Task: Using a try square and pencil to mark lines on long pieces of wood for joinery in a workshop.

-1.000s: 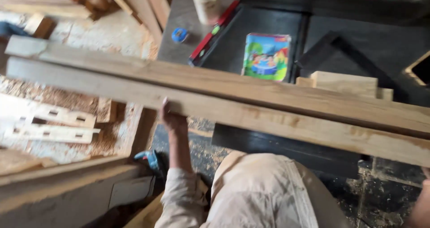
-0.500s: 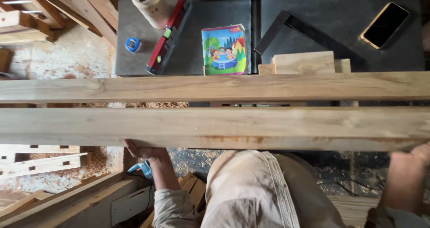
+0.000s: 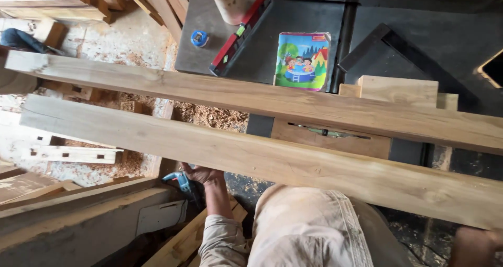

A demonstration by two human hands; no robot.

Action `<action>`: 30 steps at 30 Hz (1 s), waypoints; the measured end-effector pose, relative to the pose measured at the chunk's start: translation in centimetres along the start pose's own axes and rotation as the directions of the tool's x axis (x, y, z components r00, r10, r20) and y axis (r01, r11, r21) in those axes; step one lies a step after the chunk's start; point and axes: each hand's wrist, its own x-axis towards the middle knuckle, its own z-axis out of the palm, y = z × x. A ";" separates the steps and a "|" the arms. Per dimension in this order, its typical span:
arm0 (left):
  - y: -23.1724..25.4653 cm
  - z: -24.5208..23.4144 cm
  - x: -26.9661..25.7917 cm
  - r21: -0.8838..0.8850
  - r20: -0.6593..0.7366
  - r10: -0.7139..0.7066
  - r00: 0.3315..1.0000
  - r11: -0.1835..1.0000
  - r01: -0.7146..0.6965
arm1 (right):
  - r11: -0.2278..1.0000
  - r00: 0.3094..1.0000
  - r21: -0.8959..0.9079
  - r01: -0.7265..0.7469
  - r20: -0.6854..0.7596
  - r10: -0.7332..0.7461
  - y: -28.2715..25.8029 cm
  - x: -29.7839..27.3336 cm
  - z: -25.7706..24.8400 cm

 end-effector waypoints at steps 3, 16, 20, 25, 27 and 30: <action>-0.2 0.2 -0.2 -0.020 0.042 -0.031 0.999 0.999 0.032 | 1.000 0.999 -0.021 0.021 -0.037 -0.022 -1.7 -3.9 -0.6; 9.8 2.8 5.6 0.845 0.509 0.669 0.542 -0.267 -0.464 | 0.128 0.816 -0.914 0.386 0.273 -0.510 -12.0 0.5 3.3; 0.8 19.8 -0.1 0.485 0.747 -0.246 0.617 -0.432 -0.760 | 0.019 0.806 -0.807 0.590 0.588 -0.065 -15.3 2.6 26.2; -9.2 28.5 -1.8 0.167 0.554 -0.703 0.446 -0.430 -0.887 | -0.295 0.721 -0.658 0.693 0.630 0.288 -11.1 7.2 28.0; -12.0 28.3 -1.0 0.100 0.468 -0.762 0.447 -0.457 -0.884 | -0.225 0.683 -0.648 0.727 0.655 0.323 -10.4 8.5 26.8; -13.7 26.9 0.0 0.036 0.349 -0.814 0.465 -0.484 -0.874 | -0.152 0.686 -0.686 0.711 0.631 0.362 -8.9 9.5 24.2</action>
